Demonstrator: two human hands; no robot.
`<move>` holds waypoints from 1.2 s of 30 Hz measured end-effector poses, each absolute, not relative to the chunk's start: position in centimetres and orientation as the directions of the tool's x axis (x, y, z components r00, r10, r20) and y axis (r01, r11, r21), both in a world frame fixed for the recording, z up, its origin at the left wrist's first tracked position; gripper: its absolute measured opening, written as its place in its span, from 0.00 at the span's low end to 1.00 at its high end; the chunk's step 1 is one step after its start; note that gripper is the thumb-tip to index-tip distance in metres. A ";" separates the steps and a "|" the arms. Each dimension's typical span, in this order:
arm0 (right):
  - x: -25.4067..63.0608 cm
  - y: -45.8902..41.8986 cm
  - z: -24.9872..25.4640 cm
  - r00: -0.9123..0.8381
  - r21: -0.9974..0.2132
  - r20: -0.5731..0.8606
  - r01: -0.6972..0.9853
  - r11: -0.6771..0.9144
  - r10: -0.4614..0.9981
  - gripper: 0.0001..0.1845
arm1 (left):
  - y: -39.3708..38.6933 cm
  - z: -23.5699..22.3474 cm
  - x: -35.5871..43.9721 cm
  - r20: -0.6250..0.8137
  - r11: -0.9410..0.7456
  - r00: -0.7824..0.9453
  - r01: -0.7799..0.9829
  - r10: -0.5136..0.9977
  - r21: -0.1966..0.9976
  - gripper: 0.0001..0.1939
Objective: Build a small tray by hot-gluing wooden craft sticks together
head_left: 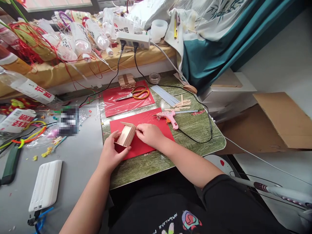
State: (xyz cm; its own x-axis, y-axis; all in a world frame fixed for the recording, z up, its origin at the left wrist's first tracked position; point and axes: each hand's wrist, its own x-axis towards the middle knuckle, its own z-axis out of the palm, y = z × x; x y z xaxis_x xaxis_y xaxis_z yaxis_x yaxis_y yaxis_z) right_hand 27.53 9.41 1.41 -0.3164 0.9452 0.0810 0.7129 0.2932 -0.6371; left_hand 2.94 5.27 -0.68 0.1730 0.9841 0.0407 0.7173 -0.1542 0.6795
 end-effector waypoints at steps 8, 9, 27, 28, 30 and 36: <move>30.5 10.9 0.5 -0.030 -0.740 0.237 0.642 0.200 0.971 0.11 | 5.2 -0.5 3.1 0.034 -0.159 0.179 0.756 0.983 0.635 0.45; 30.6 10.9 0.2 -0.037 -0.761 0.249 0.611 0.219 0.968 0.13 | 5.2 -0.5 3.1 0.033 -0.162 0.182 0.765 0.983 0.623 0.45; 29.1 10.2 -2.7 -0.223 -0.869 0.247 0.380 0.317 0.943 0.09 | 5.4 -0.6 2.1 0.285 -0.454 0.357 0.629 0.890 0.631 0.08; 29.1 10.1 -2.7 -0.226 -0.867 0.251 0.380 0.322 0.941 0.09 | 5.4 -0.6 2.1 0.286 -0.461 0.365 0.621 0.886 0.634 0.07; 29.1 10.2 -2.7 -0.233 -0.860 0.261 0.386 0.335 0.937 0.09 | 5.5 -0.6 2.2 0.287 -0.463 0.368 0.615 0.884 0.638 0.07; 29.0 10.1 -2.3 -0.260 -0.828 0.289 0.416 0.377 0.921 0.08 | 5.5 -0.7 2.4 0.287 -0.466 0.372 0.609 0.883 0.643 0.05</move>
